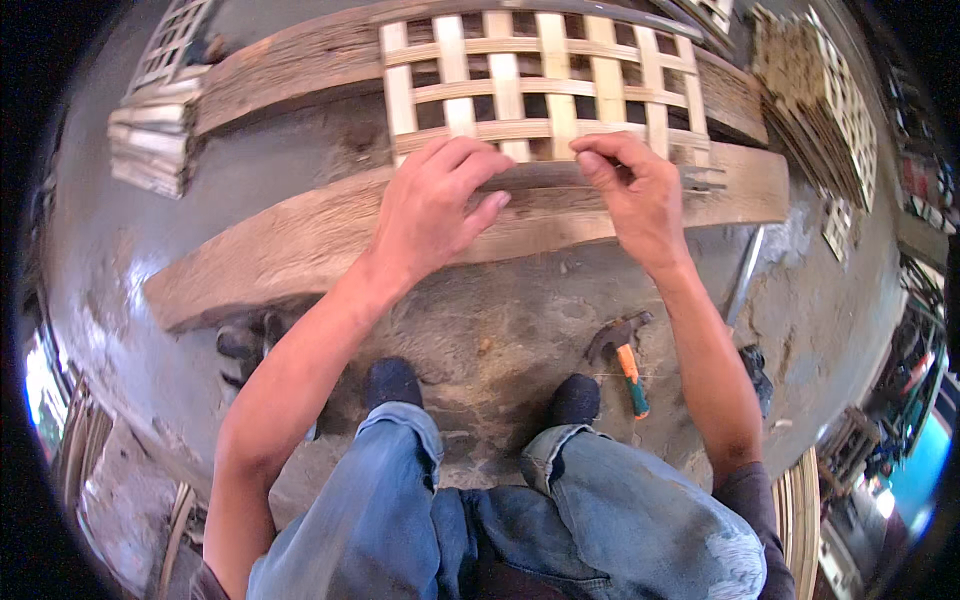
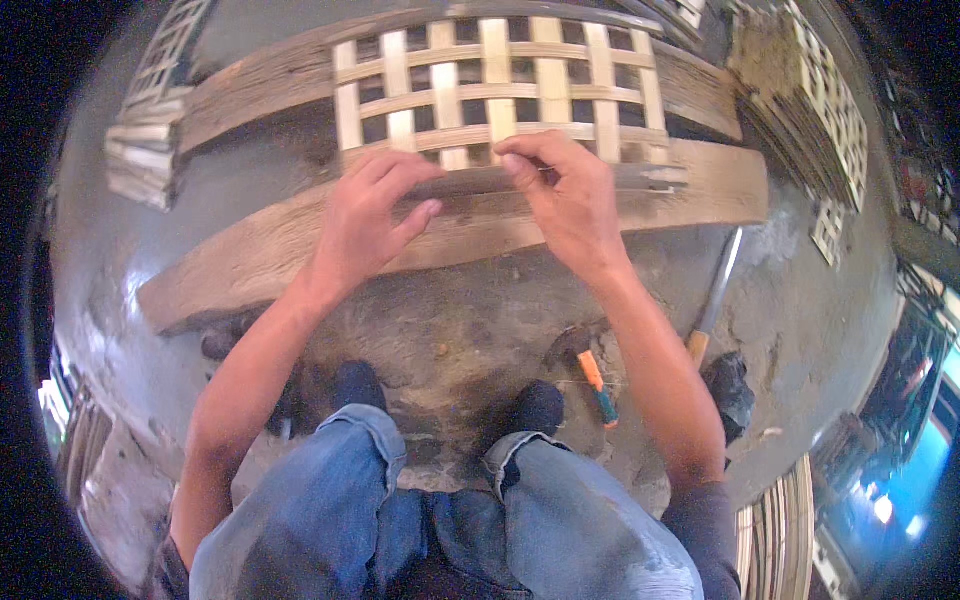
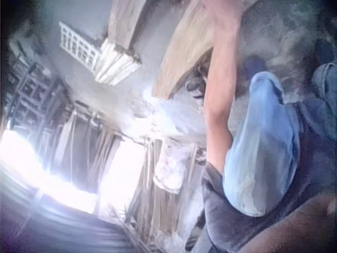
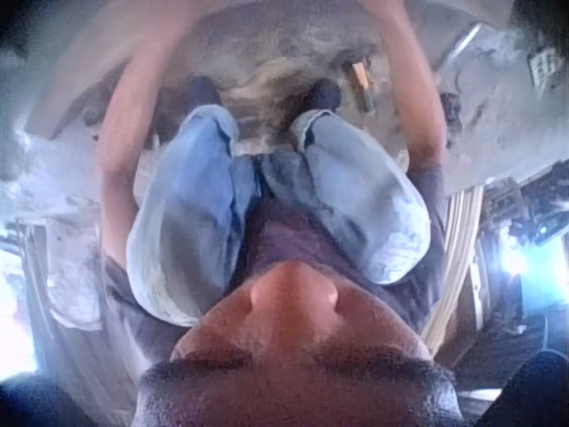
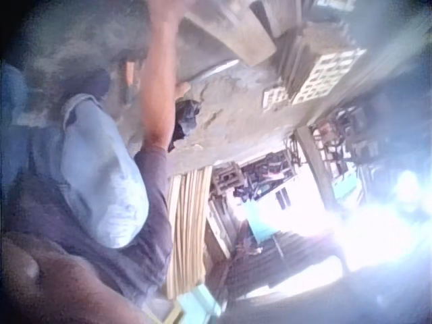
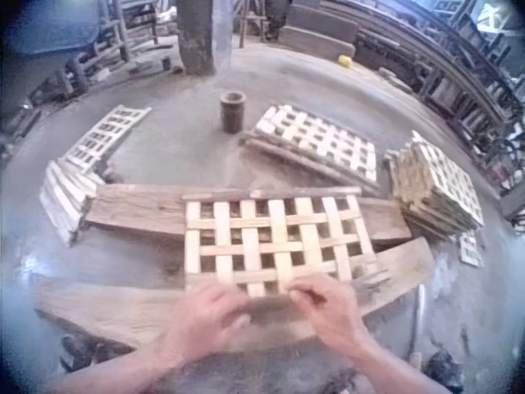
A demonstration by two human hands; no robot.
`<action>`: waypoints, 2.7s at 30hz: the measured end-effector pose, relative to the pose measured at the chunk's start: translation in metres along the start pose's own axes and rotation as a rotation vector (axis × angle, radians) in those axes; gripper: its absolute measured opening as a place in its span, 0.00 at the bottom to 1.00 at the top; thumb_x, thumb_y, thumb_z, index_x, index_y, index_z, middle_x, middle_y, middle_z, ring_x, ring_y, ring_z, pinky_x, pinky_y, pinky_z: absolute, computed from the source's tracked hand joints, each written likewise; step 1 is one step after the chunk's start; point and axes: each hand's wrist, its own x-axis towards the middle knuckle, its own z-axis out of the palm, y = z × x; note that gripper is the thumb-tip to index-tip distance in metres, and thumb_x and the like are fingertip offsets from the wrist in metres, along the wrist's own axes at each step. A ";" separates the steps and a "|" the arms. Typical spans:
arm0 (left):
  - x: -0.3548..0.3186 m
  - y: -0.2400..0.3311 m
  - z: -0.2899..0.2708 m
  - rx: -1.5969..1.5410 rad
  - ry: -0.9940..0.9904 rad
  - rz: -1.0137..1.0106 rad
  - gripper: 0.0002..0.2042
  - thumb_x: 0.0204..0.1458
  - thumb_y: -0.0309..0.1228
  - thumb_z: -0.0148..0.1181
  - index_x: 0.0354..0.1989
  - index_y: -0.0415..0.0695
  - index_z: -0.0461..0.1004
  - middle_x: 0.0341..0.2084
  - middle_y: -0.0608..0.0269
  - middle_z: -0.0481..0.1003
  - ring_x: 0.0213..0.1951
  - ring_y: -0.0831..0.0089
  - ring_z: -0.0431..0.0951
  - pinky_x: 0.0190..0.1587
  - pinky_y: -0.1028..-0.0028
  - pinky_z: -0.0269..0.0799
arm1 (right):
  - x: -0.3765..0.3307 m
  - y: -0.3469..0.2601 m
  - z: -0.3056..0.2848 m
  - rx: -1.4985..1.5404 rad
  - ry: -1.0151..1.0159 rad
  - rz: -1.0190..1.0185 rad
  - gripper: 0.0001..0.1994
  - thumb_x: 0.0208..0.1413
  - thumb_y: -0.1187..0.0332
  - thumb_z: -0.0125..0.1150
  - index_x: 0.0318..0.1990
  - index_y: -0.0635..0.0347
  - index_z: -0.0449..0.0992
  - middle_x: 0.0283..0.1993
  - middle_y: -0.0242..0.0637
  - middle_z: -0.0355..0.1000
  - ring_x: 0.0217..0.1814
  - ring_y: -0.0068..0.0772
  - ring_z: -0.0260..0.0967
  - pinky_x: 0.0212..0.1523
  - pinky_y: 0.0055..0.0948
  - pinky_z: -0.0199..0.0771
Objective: The person assembles a wooden lattice by hand, using a hammer to secure nails into the wooden frame. They adjust the lattice pieces and hammer them into place on a wooden plank.
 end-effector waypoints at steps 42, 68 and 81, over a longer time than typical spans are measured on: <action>-0.019 -0.002 0.037 0.028 0.126 -0.105 0.16 0.49 0.28 0.66 0.48 0.46 0.79 0.46 0.62 0.75 0.49 0.60 0.73 0.54 0.61 0.69 | -0.025 0.113 -0.145 0.244 0.267 0.554 0.13 0.63 0.64 0.64 0.51 0.57 0.78 0.38 0.25 0.76 0.40 0.17 0.73 0.40 0.19 0.73; -0.016 -0.002 0.042 0.094 0.125 -0.093 0.15 0.49 0.29 0.67 0.46 0.48 0.80 0.44 0.63 0.75 0.47 0.62 0.73 0.53 0.61 0.71 | -0.024 0.123 -0.156 0.265 0.201 0.561 0.09 0.62 0.67 0.64 0.47 0.58 0.77 0.37 0.23 0.74 0.37 0.14 0.70 0.40 0.16 0.71; -0.014 -0.001 0.040 0.103 0.144 -0.118 0.12 0.49 0.29 0.66 0.43 0.48 0.80 0.42 0.64 0.77 0.46 0.60 0.74 0.51 0.62 0.70 | -0.016 0.116 -0.152 -0.023 0.188 0.515 0.13 0.55 0.63 0.71 0.42 0.59 0.79 0.32 0.26 0.74 0.29 0.16 0.66 0.30 0.19 0.68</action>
